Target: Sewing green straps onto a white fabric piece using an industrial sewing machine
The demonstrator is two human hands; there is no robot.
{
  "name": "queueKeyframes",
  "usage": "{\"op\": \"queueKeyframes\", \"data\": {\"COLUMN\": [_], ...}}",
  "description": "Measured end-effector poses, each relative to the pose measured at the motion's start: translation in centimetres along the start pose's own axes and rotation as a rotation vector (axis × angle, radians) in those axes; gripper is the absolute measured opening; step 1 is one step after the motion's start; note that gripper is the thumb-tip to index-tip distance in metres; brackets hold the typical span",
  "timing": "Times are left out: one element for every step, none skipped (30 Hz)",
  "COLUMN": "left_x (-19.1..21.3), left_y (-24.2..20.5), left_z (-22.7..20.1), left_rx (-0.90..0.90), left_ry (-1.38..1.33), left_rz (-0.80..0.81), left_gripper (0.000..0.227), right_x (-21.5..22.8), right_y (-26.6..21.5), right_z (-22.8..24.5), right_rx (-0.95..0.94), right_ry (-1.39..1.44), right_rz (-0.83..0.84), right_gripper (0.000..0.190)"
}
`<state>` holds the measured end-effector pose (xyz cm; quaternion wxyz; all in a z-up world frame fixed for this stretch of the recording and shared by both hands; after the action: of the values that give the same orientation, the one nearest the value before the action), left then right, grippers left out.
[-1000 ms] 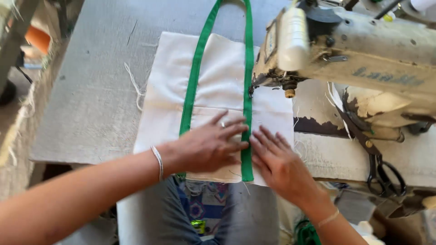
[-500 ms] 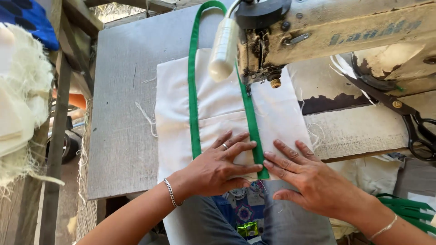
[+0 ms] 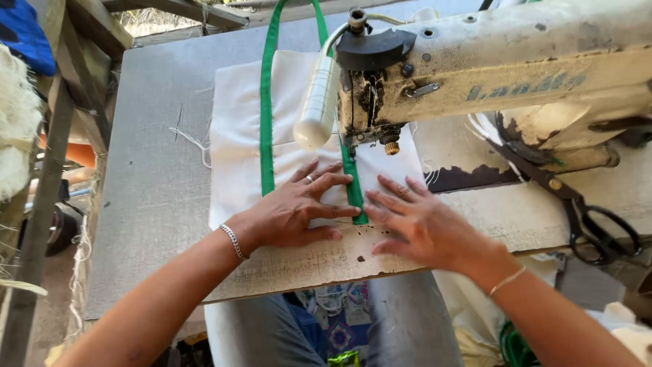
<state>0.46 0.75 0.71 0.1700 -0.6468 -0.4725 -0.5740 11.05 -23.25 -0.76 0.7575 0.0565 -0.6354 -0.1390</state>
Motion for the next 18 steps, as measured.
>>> {"op": "queueKeyframes", "data": {"left_x": [0.2,0.0,-0.2,-0.3,-0.4,-0.4,-0.6,-0.6,-0.6,-0.4,-0.2,-0.2,-0.3,-0.2,-0.1,0.1,0.2,0.0], "left_y": [0.0,-0.3,-0.6,-0.8,-0.9,-0.9,-0.9,-0.9,-0.8,-0.8,-0.8,-0.7,-0.7,-0.5,-0.4,-0.1,0.3,0.6], "left_z": [-0.1,-0.6,-0.9,-1.1,-1.2,-1.3,-1.4,-1.3,-1.2,-1.0,-0.9,-0.8,-0.4,0.2,0.8,1.7,2.5,3.2], "left_rx": [0.001,0.001,0.001,0.015,0.019,0.019,0.03,0.025,0.02,0.025,0.017,0.006,0.008,-0.009,-0.025,-0.029,-0.038,-0.045], "left_ry": [0.005,0.002,-0.002,-0.005,-0.014,-0.022,-0.024,-0.023,-0.022,-0.023,-0.028,-0.036,-0.041,-0.027,-0.013,-0.01,-0.01,-0.018], "left_rz": [-0.017,0.022,0.061,0.044,0.061,0.083,0.07,0.076,0.082,0.079,0.098,0.118,0.116,0.107,0.097,0.095,0.088,0.082], "left_gripper": [0.042,0.042,0.042,0.042,0.044,0.045,0.045,0.046,0.048,0.048,0.047,0.047,0.047,0.048,0.049,0.049,0.051,0.053], "right_x": [-0.3,-0.6,-0.9,-0.6,-0.2,0.1,0.2,0.3,0.3,0.4,0.5,0.6,0.6,0.6,0.7,0.5,0.2,-0.1], "right_y": [-0.5,-1.2,-1.9,-2.1,-2.2,-2.2,-2.3,-2.1,-1.9,-1.7,-1.5,-1.5,-1.3,-0.8,-0.3,0.2,0.8,1.0], "right_z": [0.6,1.3,2.1,2.3,2.4,2.6,2.6,2.6,2.4,2.5,2.4,2.4,2.2,1.8,1.5,0.9,0.3,-0.2], "right_rx": [0.01,0.007,0.003,0.019,0.018,0.013,0.026,0.016,0.006,0.011,-0.004,-0.023,-0.024,-0.023,-0.023,-0.024,-0.048,-0.077], "right_ry": [-0.013,-0.025,-0.037,-0.041,-0.051,-0.06,-0.062,-0.035,-0.008,-0.007,0.003,0.013,0.014,0.018,0.023,0.018,0.034,0.053], "right_rz": [0.006,0.01,0.015,0.031,0.019,0.003,0.015,0.006,-0.003,0.001,0.013,0.026,0.031,0.036,0.041,0.039,0.043,0.053], "right_gripper": [0.075,0.076,0.077,0.077,0.074,0.07,0.07,0.07,0.071,0.071,0.069,0.068,0.068,0.068,0.069,0.069,0.07,0.071]}}
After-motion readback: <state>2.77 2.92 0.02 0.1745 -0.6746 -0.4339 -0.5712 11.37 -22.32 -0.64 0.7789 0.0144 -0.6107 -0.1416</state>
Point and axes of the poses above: each hand's wrist, its own y-axis towards the middle knuckle, its own x-axis out of the back of the hand, z = x × y, the point moved 2 cm from there along y, towards the middle knuckle, and after that the axes turned 2 degrees about -x, right-handed, at the moved point
